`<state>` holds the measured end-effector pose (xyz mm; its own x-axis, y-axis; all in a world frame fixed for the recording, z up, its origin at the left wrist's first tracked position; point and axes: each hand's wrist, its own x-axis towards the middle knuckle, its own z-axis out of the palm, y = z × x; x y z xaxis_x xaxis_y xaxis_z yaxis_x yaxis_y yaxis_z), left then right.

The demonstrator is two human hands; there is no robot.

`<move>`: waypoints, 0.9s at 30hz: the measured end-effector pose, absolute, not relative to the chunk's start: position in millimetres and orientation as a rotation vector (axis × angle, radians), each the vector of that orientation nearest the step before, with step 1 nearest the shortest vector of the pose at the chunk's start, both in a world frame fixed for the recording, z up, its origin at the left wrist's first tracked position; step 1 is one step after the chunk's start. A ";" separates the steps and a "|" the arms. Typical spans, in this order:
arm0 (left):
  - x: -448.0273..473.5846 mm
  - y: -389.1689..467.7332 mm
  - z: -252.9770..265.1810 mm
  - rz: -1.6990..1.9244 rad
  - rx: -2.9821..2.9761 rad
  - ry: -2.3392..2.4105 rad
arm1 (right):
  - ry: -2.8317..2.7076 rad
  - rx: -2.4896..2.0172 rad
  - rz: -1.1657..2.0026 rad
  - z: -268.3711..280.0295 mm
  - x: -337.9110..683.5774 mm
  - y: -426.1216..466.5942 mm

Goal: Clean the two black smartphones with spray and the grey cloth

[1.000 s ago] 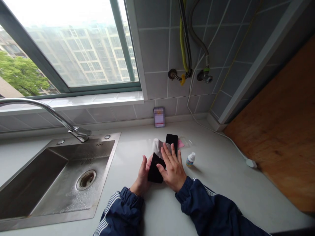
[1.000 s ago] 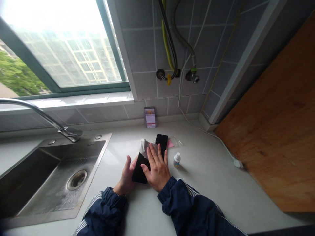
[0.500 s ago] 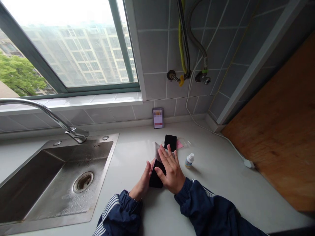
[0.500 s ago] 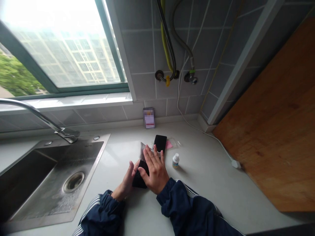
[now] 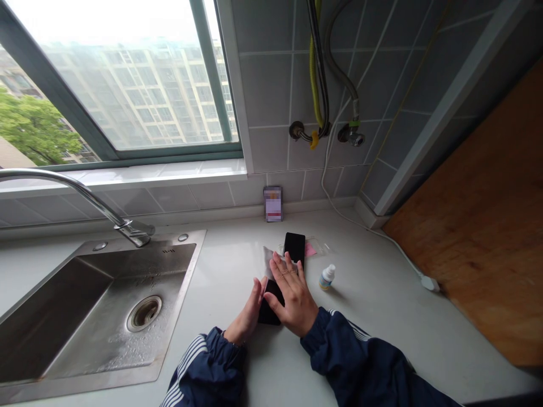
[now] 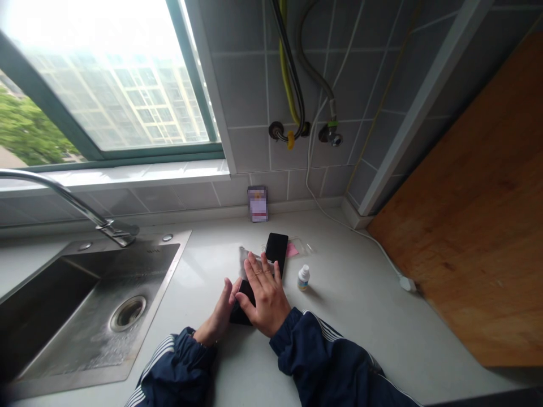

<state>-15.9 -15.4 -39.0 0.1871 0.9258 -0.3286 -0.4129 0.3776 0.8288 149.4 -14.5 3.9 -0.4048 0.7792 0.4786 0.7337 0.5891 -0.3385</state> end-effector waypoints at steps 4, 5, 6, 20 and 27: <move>-12.7 -12.9 -31.4 1.038 0.486 0.952 | -2.312 -1.176 0.111 4.3 146.0 -17.4; -11.2 -12.0 -28.2 1.054 0.450 0.897 | -2.345 -1.164 0.122 4.5 144.7 -18.7; -9.8 -11.0 -24.8 1.084 0.420 0.814 | -2.379 -1.148 0.138 4.8 143.2 -20.1; -11.9 -9.9 4.0 1.306 0.210 0.415 | -2.605 -0.852 0.461 8.8 134.3 -29.3; -24.4 -7.8 2.6 1.301 0.241 0.513 | -2.642 -0.813 0.333 0.9 131.5 -33.1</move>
<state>-24.4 -7.8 2.6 0.1758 0.9583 -0.2252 -0.8543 0.2622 0.4487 131.5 -33.1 0.9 -0.7717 0.5784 0.2644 0.4946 0.8072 -0.3222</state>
